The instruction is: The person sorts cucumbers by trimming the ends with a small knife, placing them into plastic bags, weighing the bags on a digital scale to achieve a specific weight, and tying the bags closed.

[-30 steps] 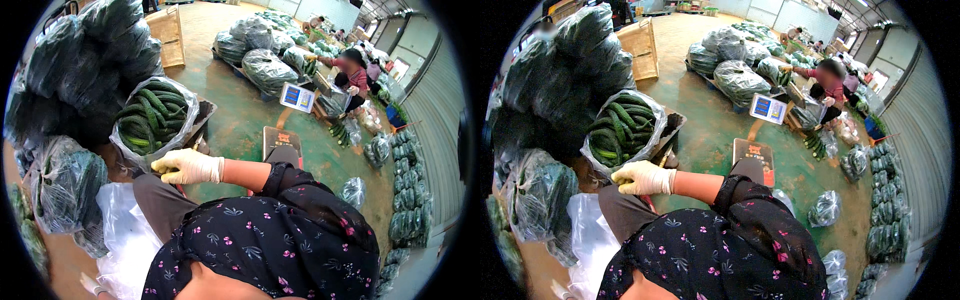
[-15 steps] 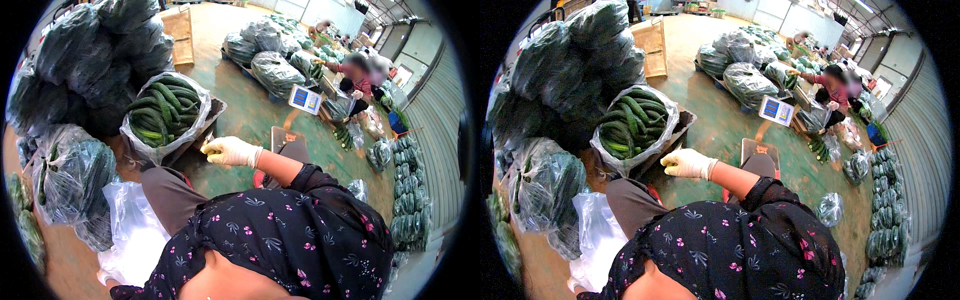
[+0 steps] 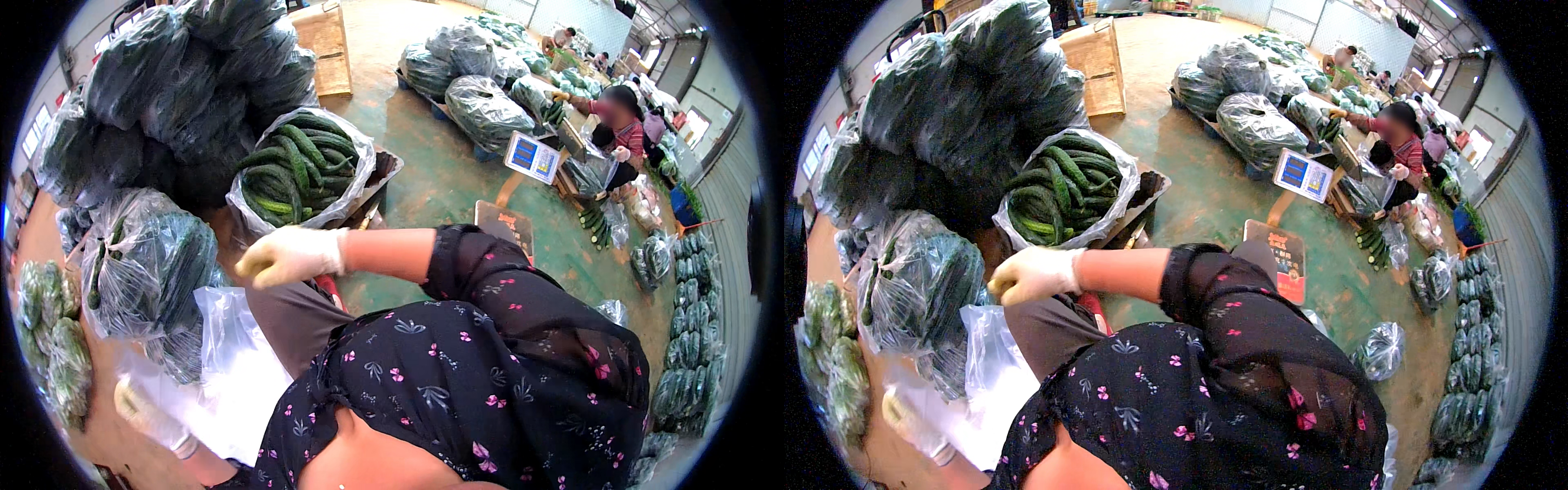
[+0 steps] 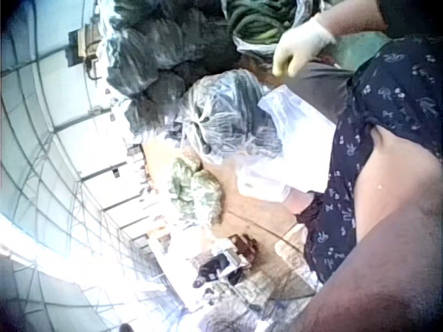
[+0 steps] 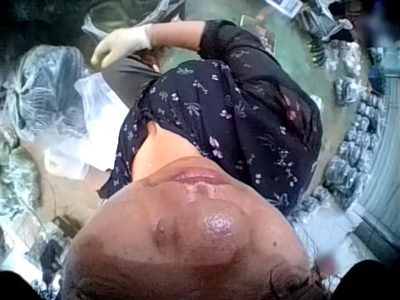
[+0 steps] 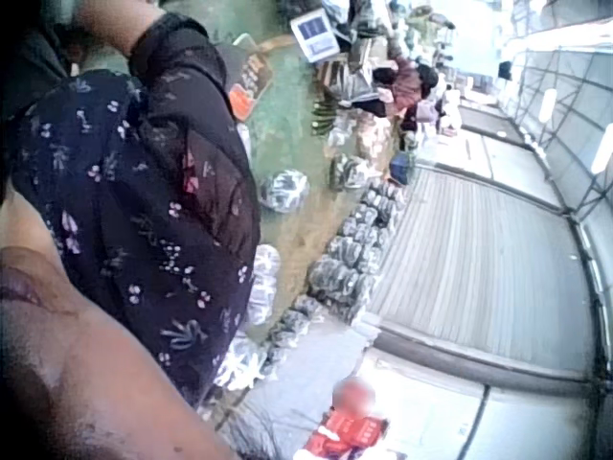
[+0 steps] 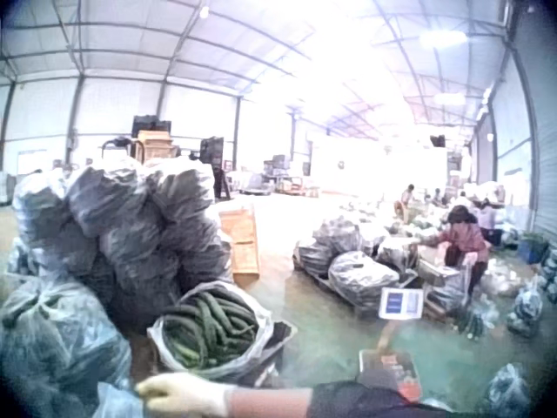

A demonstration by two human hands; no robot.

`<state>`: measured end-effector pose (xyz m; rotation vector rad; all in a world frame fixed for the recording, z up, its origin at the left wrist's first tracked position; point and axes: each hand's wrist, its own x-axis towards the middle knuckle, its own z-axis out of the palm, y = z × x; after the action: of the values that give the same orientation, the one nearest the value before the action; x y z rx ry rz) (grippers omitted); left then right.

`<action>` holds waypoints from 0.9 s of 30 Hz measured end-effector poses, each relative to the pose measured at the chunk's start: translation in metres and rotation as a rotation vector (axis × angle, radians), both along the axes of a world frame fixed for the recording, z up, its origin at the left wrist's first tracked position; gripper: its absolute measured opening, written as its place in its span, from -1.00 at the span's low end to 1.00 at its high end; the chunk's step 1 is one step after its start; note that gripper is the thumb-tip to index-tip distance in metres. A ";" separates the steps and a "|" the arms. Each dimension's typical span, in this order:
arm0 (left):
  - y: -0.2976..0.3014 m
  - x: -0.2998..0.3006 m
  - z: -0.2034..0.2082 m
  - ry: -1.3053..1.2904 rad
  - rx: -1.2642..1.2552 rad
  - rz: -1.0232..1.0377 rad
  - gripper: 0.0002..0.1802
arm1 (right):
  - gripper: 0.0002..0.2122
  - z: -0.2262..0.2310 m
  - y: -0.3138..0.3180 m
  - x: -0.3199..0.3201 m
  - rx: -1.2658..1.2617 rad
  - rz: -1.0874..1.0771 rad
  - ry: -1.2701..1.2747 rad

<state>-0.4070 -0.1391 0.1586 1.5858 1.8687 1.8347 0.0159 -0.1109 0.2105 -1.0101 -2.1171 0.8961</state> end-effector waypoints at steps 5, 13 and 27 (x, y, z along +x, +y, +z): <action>-0.006 0.090 -0.007 0.042 -0.030 -0.399 -0.85 | -0.17 -0.008 -0.010 -0.090 0.138 0.220 -0.101; -0.073 0.141 -0.026 0.227 0.026 -0.210 -0.69 | -0.83 -0.070 0.007 -0.171 -0.296 0.162 -0.031; -0.128 -0.095 -0.253 1.433 -1.434 -0.109 -0.59 | -0.80 0.047 0.019 0.027 0.580 -0.370 -0.171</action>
<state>-0.5019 -0.2673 -0.0939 2.0063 2.1495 -1.1434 0.0433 -0.0923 0.2571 -1.1272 -2.0411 0.0064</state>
